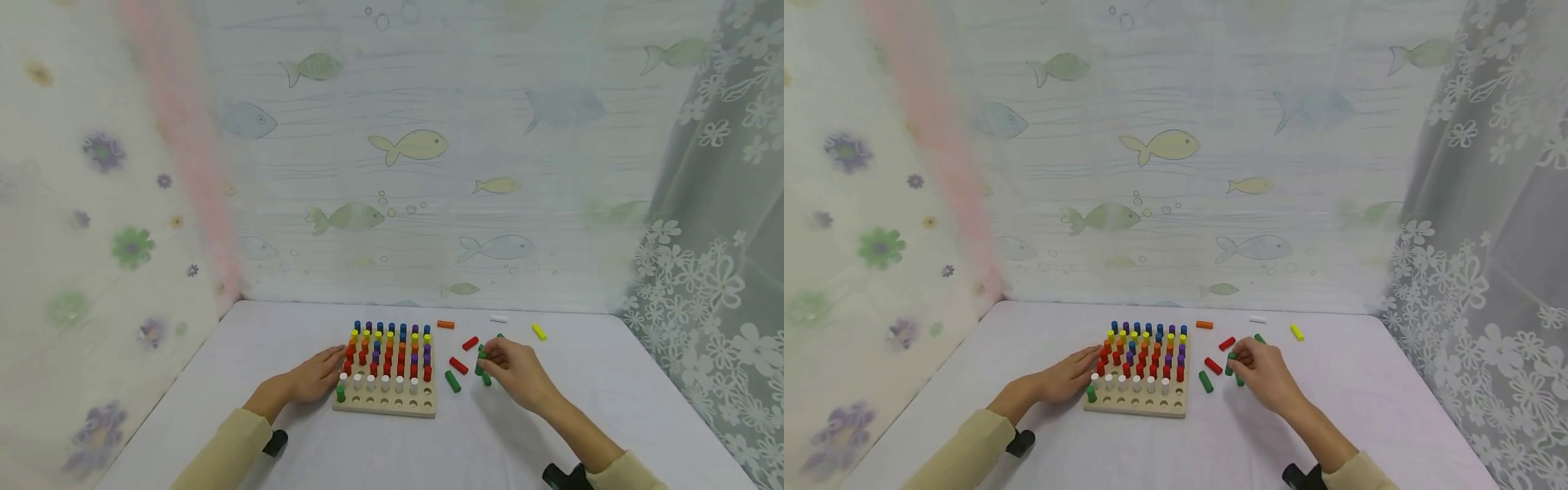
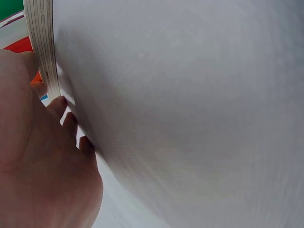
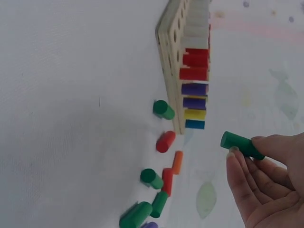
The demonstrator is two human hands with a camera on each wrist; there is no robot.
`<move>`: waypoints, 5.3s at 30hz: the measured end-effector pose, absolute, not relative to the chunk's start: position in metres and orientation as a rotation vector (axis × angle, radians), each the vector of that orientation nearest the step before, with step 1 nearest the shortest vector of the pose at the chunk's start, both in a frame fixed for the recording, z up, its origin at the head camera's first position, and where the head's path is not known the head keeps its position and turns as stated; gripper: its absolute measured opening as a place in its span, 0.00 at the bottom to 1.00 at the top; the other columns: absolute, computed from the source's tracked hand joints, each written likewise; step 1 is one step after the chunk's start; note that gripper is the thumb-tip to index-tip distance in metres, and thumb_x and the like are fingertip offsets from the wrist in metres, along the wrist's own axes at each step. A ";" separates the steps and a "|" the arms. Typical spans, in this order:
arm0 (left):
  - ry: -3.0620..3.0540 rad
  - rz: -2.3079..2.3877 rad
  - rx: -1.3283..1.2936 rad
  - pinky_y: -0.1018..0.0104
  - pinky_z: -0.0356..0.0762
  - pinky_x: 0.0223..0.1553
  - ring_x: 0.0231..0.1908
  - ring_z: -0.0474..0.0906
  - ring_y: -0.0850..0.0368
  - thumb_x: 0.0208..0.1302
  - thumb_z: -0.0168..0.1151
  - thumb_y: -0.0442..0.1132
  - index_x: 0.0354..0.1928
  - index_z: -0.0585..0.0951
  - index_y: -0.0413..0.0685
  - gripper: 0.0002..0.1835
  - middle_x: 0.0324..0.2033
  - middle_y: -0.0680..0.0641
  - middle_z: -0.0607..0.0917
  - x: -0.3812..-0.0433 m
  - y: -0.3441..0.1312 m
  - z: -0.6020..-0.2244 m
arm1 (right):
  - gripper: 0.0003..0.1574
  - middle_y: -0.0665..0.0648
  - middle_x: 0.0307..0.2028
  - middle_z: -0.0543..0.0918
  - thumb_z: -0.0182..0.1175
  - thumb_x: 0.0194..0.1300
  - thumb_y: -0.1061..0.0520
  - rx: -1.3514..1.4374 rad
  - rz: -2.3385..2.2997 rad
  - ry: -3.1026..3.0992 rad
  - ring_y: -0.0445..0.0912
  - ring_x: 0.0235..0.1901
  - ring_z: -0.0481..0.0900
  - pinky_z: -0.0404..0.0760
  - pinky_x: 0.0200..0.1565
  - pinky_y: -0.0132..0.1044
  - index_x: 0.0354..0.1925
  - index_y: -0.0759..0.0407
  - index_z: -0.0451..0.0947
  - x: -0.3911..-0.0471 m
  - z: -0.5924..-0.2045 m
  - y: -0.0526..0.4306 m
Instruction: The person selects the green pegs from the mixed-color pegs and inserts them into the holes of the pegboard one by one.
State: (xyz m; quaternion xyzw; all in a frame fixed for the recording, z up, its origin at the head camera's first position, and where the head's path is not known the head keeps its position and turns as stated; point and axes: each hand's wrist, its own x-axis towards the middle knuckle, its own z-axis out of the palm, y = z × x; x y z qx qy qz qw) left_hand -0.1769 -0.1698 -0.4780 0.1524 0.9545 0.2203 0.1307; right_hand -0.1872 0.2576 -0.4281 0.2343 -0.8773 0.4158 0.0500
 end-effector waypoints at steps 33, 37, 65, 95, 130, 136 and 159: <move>2.772 0.633 0.384 0.40 0.50 0.76 0.79 0.49 0.39 0.81 0.44 0.46 0.81 0.54 0.46 0.32 0.80 0.41 0.55 -0.177 -0.167 -0.476 | 0.06 0.49 0.35 0.86 0.67 0.67 0.64 0.835 1.324 -2.653 0.40 0.36 0.83 0.85 0.43 0.31 0.43 0.60 0.81 -0.174 -0.420 0.211; 2.775 0.623 0.401 0.39 0.51 0.76 0.78 0.49 0.38 0.81 0.45 0.45 0.81 0.54 0.44 0.32 0.79 0.40 0.55 -0.178 -0.167 -0.476 | 0.07 0.48 0.36 0.86 0.66 0.68 0.63 0.856 1.330 -2.651 0.40 0.36 0.84 0.85 0.43 0.31 0.44 0.60 0.81 -0.173 -0.420 0.205; 2.783 0.643 0.420 0.39 0.49 0.76 0.79 0.48 0.38 0.81 0.43 0.47 0.81 0.54 0.44 0.33 0.80 0.40 0.55 -0.180 -0.170 -0.482 | 0.08 0.49 0.38 0.86 0.65 0.70 0.60 1.032 1.370 -2.670 0.43 0.38 0.84 0.85 0.43 0.32 0.45 0.62 0.81 -0.162 -0.434 0.166; 2.774 0.660 0.432 0.38 0.48 0.76 0.79 0.47 0.38 0.80 0.43 0.46 0.81 0.54 0.44 0.33 0.80 0.40 0.54 -0.184 -0.172 -0.487 | 0.08 0.48 0.39 0.87 0.66 0.69 0.60 1.126 1.428 -2.692 0.37 0.37 0.82 0.83 0.44 0.27 0.46 0.59 0.81 -0.167 -0.452 0.129; 2.770 0.630 0.486 0.39 0.51 0.76 0.78 0.50 0.38 0.80 0.45 0.43 0.81 0.55 0.42 0.32 0.79 0.39 0.56 -0.213 -0.184 -0.479 | 0.08 0.45 0.38 0.87 0.68 0.68 0.58 1.107 1.396 -2.742 0.32 0.37 0.82 0.82 0.43 0.24 0.45 0.58 0.83 -0.188 -0.462 0.074; 2.775 0.608 0.501 0.41 0.53 0.76 0.78 0.51 0.40 0.80 0.45 0.43 0.81 0.55 0.43 0.32 0.79 0.41 0.57 -0.220 -0.187 -0.479 | 0.08 0.44 0.37 0.87 0.68 0.68 0.59 1.095 1.423 -2.742 0.32 0.37 0.82 0.82 0.43 0.24 0.44 0.58 0.83 -0.195 -0.466 0.063; 2.782 0.627 0.570 0.36 0.53 0.74 0.77 0.52 0.34 0.80 0.44 0.44 0.80 0.56 0.39 0.32 0.78 0.36 0.58 -0.228 -0.191 -0.482 | 0.09 0.45 0.36 0.86 0.68 0.68 0.60 0.998 1.352 -2.780 0.32 0.34 0.80 0.81 0.40 0.23 0.45 0.59 0.82 -0.198 -0.468 0.041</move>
